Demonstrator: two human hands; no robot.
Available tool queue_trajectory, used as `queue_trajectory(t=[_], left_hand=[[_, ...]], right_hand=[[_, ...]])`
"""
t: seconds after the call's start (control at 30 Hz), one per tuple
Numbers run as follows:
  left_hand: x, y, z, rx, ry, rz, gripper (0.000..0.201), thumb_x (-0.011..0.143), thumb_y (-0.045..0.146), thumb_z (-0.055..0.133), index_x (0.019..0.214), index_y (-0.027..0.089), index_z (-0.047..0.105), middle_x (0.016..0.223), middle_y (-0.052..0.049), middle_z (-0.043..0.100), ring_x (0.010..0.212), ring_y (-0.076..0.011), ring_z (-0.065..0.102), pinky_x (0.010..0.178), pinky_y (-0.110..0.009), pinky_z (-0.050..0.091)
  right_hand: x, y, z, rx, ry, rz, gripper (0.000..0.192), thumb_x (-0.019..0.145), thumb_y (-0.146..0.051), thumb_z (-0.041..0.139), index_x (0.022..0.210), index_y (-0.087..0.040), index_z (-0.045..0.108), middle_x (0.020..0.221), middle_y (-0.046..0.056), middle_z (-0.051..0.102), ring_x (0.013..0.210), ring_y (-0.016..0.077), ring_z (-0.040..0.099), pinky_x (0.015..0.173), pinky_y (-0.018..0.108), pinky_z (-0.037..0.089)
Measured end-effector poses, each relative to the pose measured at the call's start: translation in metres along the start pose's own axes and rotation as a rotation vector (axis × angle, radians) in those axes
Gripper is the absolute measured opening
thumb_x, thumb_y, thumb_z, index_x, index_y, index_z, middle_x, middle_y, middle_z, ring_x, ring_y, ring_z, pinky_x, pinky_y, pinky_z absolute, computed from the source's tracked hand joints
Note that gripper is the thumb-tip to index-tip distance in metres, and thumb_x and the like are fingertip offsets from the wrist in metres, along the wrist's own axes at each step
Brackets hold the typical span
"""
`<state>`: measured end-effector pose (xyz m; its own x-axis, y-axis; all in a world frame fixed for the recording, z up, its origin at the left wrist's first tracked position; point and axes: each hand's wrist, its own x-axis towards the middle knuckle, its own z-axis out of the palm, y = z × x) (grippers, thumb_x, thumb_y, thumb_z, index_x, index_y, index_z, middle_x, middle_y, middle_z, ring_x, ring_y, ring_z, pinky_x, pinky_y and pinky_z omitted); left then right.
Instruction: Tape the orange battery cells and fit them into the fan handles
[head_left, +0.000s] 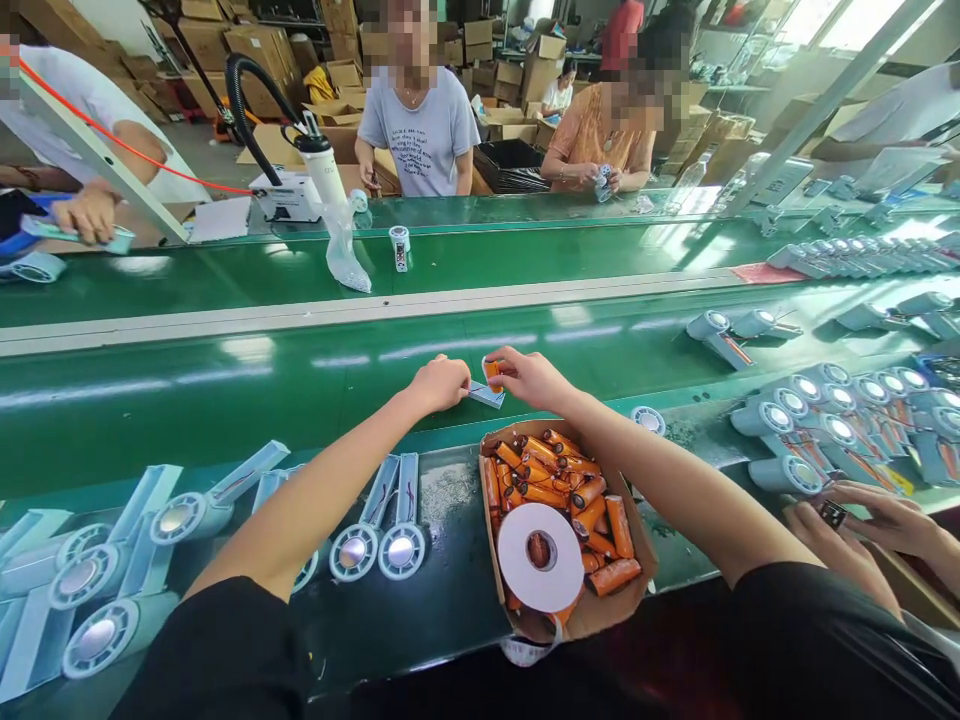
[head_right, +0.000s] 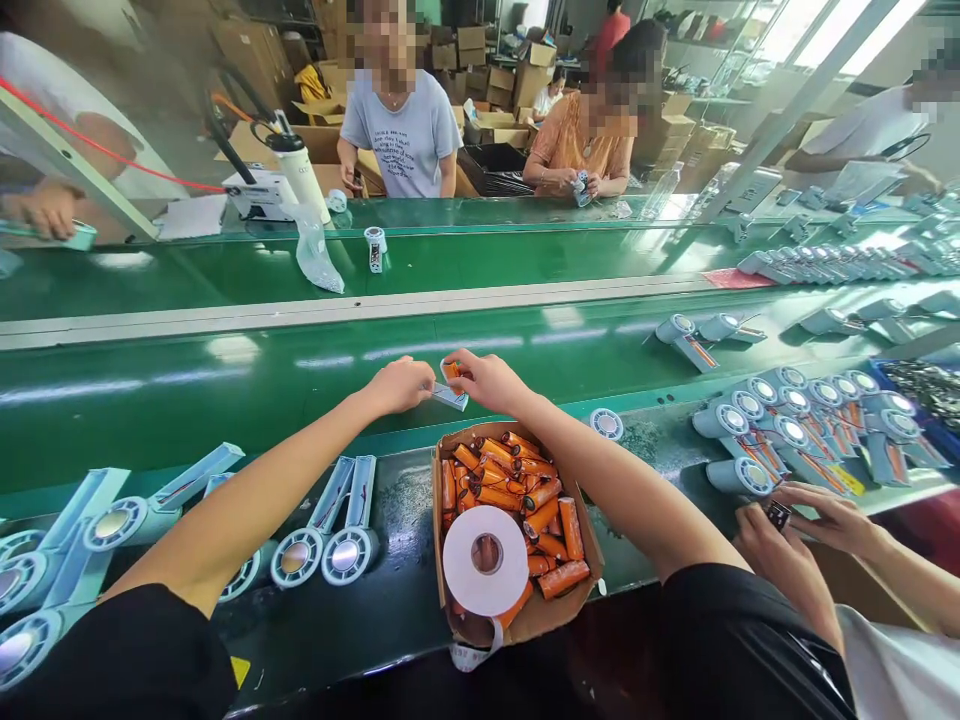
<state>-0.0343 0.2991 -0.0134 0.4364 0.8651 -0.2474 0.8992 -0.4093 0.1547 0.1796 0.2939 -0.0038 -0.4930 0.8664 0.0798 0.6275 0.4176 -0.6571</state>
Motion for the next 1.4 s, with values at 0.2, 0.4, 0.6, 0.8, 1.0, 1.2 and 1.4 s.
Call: queue_trajectory(t=[0.2,0.4,0.6,0.8,1.0,1.2,1.4], left_hand=[[0.005,0.000,-0.007,-0.066,0.009,-0.009,0.019,0.091,0.028,0.066,0.106,0.027,0.077,0.116,-0.006,0.078,0.122,-0.0287,0.066,0.100,-0.036,0.052],[0.009,0.008,-0.006,-0.115,0.038,-0.090,0.029,0.103,0.033,0.048,0.121,0.025,0.070,0.121,-0.011,0.078,0.115,-0.0297,0.071,0.096,-0.038,0.052],[0.015,0.021,-0.008,-0.168,0.091,-0.148,0.033,0.107,0.032,0.042,0.131,0.021,0.061,0.124,-0.015,0.077,0.110,-0.0312,0.074,0.092,-0.040,0.054],[-0.028,0.040,-0.020,-0.189,0.233,-0.082,0.039,0.104,0.026,0.050,0.142,0.020,0.057,0.144,-0.017,0.067,0.136,-0.0285,0.062,0.116,-0.047,0.046],[-0.159,0.093,0.034,-0.207,0.230,0.585,0.053,0.093,0.052,0.072,0.141,0.030,0.064,0.145,-0.007,0.068,0.139,-0.0278,0.058,0.123,-0.045,0.041],[-0.210,0.128,0.063,-0.094,0.237,0.528,0.044,0.091,0.024,0.072,0.134,0.023,0.063,0.135,-0.010,0.071,0.135,-0.0345,0.056,0.121,-0.057,0.041],[-0.233,0.134,0.048,-0.216,0.553,0.507,0.026,0.099,0.019,0.058,0.123,0.022,0.054,0.123,-0.012,0.070,0.133,-0.0329,0.059,0.123,-0.063,0.041]], right_hand=[[0.000,0.004,-0.001,-0.250,-0.118,-0.010,0.034,0.102,-0.021,0.062,0.135,-0.021,0.062,0.106,0.005,0.085,0.092,0.0188,0.078,0.083,0.027,0.053],[-0.006,0.001,0.003,-0.459,-0.231,0.008,0.033,0.103,-0.029,0.063,0.136,-0.028,0.066,0.110,0.006,0.084,0.099,0.0270,0.079,0.086,0.032,0.054],[0.004,-0.010,0.019,-0.621,-0.323,0.045,0.038,0.101,-0.042,0.064,0.136,-0.030,0.072,0.109,0.016,0.082,0.097,0.0355,0.080,0.080,0.039,0.058],[0.018,-0.026,0.001,-0.616,-0.318,-0.044,0.022,0.099,-0.029,0.068,0.113,-0.022,0.083,0.113,0.015,0.083,0.107,0.0310,0.079,0.092,0.036,0.058],[-0.069,-0.021,-0.031,-0.388,-0.027,-0.058,0.035,0.100,-0.029,0.063,0.133,-0.022,0.075,0.137,0.012,0.076,0.122,0.0267,0.072,0.105,0.037,0.054],[-0.233,-0.044,-0.006,0.240,0.349,0.156,0.033,0.098,-0.050,0.064,0.097,-0.022,0.081,0.071,0.002,0.076,0.053,0.0154,0.062,0.054,0.027,0.050],[-0.303,-0.104,0.062,0.756,0.092,0.287,0.042,0.089,-0.058,0.075,0.103,-0.019,0.078,0.058,-0.004,0.064,0.043,0.0113,0.051,0.045,0.023,0.040]])
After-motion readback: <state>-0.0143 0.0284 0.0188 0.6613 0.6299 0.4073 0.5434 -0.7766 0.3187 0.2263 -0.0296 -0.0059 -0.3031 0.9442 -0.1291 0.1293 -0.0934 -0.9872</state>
